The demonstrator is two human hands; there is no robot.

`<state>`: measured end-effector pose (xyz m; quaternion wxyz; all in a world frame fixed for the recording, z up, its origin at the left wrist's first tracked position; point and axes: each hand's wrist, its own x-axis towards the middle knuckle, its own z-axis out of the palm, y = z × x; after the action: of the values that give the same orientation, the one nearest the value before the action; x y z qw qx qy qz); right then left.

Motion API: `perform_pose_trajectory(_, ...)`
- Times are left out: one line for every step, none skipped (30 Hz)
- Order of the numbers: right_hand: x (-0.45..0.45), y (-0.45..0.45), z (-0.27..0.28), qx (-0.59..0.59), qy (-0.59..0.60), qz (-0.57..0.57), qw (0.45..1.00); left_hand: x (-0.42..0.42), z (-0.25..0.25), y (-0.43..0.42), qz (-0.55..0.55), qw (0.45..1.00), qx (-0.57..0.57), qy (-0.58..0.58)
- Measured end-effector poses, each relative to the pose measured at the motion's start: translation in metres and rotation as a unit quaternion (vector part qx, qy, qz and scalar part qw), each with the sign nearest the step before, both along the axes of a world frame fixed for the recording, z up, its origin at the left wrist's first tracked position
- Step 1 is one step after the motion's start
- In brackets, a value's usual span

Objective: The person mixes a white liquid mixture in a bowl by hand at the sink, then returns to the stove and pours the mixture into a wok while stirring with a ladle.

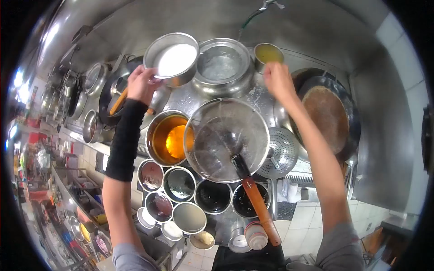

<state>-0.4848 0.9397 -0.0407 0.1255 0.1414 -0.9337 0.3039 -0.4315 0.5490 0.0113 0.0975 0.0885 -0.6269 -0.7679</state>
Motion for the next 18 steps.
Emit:
perform_pose_trajectory(0.022, 0.015, 0.001, 0.007, -0.002, 0.003, 1.000, -0.018, -0.003, 0.020, 0.002, 1.000, 0.028, -0.005)
perform_pose_trajectory(0.043, 0.030, -0.008, -0.008, 0.028, 0.012, 0.999, -0.035, -0.007, 0.039, 0.003, 0.998, 0.056, -0.014)
perform_pose_trajectory(0.064, 0.046, -0.017, -0.023, 0.059, 0.020, 0.998, -0.059, -0.018, 0.048, -0.001, 0.997, 0.074, -0.033)
perform_pose_trajectory(0.086, 0.059, -0.016, -0.062, 0.066, 0.040, 0.995, -0.085, -0.031, 0.057, -0.004, 0.994, 0.092, -0.052)
perform_pose_trajectory(0.111, 0.070, -0.012, -0.101, 0.073, 0.060, 0.990, -0.108, -0.042, 0.069, -0.025, 0.993, 0.106, -0.051)
perform_pose_trajectory(0.135, 0.078, -0.008, -0.098, 0.064, 0.019, 0.993, -0.126, -0.051, 0.085, -0.019, 0.991, 0.089, -0.093)
perform_pose_trajectory(0.159, 0.084, -0.005, -0.097, 0.055, -0.022, 0.994, -0.142, -0.056, 0.103, -0.013, 0.989, 0.101, -0.109)
perform_pose_trajectory(0.182, 0.094, -0.004, -0.103, 0.035, -0.045, 0.993, -0.158, -0.063, 0.121, -0.007, 0.986, 0.112, -0.126)
perform_pose_trajectory(0.204, 0.106, -0.003, -0.108, 0.015, -0.067, 0.992, -0.178, -0.073, 0.132, -0.002, 0.982, 0.129, -0.136)
perform_pose_trajectory(0.227, 0.114, 0.001, -0.117, -0.017, -0.098, 0.988, -0.197, -0.088, 0.144, 0.004, 0.978, 0.146, -0.148)
perform_pose_trajectory(0.247, 0.123, 0.004, -0.125, -0.047, -0.128, 0.983, -0.213, -0.100, 0.156, 0.011, 0.973, 0.165, -0.161)
perform_pose_trajectory(0.266, 0.135, 0.001, -0.151, -0.078, -0.152, 0.974, -0.225, -0.108, 0.167, 0.016, 0.972, 0.175, -0.155)
perform_pose_trajectory(0.283, 0.145, -0.002, -0.176, -0.112, -0.178, 0.962, -0.234, -0.117, 0.176, 0.021, 0.971, 0.183, -0.152)
perform_pose_trajectory(0.294, 0.150, 0.001, -0.175, -0.113, -0.200, 0.957, -0.242, -0.126, 0.183, 0.026, 0.970, 0.193, -0.148)
perform_pose_trajectory(0.306, 0.156, 0.006, -0.174, -0.115, -0.223, 0.952, -0.248, -0.134, 0.182, -0.013, 0.966, 0.223, -0.127)
perform_pose_trajectory(0.314, 0.161, 0.008, -0.173, -0.116, -0.246, 0.946, -0.259, -0.140, 0.192, 0.053, 0.971, 0.174, -0.152)
perform_pose_trajectory(0.320, 0.164, 0.007, -0.141, -0.065, -0.246, 0.957, -0.264, -0.146, 0.194, 0.043, 0.972, 0.174, -0.155)
perform_pose_trajectory(0.322, 0.165, 0.009, -0.130, -0.051, -0.244, 0.960, -0.271, -0.149, 0.191, 0.033, 0.972, 0.173, -0.155)
